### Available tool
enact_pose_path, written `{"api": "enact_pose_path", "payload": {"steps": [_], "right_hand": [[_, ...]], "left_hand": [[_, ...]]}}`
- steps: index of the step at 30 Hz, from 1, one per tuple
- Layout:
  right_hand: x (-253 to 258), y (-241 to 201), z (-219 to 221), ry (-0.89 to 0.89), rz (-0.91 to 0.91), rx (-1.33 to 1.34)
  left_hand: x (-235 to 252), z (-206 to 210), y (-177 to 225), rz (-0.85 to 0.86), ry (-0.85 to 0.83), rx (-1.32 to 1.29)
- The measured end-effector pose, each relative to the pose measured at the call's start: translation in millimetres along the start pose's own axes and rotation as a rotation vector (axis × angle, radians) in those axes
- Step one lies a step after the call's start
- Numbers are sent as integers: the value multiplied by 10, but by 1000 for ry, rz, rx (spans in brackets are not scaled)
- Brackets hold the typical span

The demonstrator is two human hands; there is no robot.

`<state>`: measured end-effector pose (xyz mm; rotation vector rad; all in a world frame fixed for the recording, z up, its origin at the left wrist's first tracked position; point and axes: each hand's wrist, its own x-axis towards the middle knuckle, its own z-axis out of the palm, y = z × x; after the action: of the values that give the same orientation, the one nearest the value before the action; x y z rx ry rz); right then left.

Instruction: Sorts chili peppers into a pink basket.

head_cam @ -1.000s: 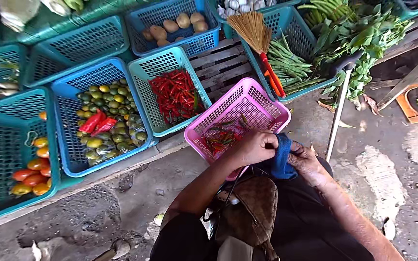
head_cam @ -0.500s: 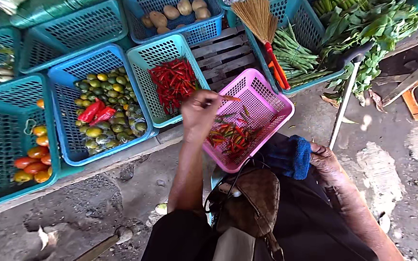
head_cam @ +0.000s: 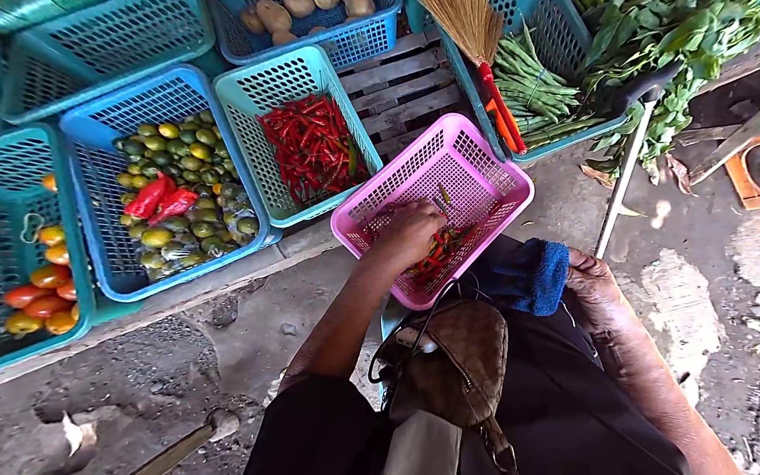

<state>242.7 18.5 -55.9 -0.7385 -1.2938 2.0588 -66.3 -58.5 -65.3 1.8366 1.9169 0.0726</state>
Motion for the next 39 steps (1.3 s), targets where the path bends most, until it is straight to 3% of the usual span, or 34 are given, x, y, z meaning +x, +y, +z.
{"api": "enact_pose_path", "payload": {"steps": [4,9,11,17,23,28,32,36,39], "right_hand": [[15,14,23,15,-6,24],[26,29,51,56,-14,56],[47,33,66,39,-12,52],[114,88,234,-86,-32,-181],[151,161,269,-13,42,-215],[148,193,253,45,-2,-113],[134,94,195,185,-42,-15],[73,22,30,266,-27,47],[47,26,-18,296,-29,71]], "left_hand": [[-7,11,-11,-34,-7,-7],[-145,-134,11,51,326,-470],[-175,-191,165,150,351,-577],[-25,-219,637,399,-18,-519],[0,-170,754,346,-14,-461],[-65,-251,772,401,-64,-435],[-219,-386,572,273,69,-449],[-391,-579,-43,-79,454,-466],[-531,-678,-421,-347,555,-308]]}}
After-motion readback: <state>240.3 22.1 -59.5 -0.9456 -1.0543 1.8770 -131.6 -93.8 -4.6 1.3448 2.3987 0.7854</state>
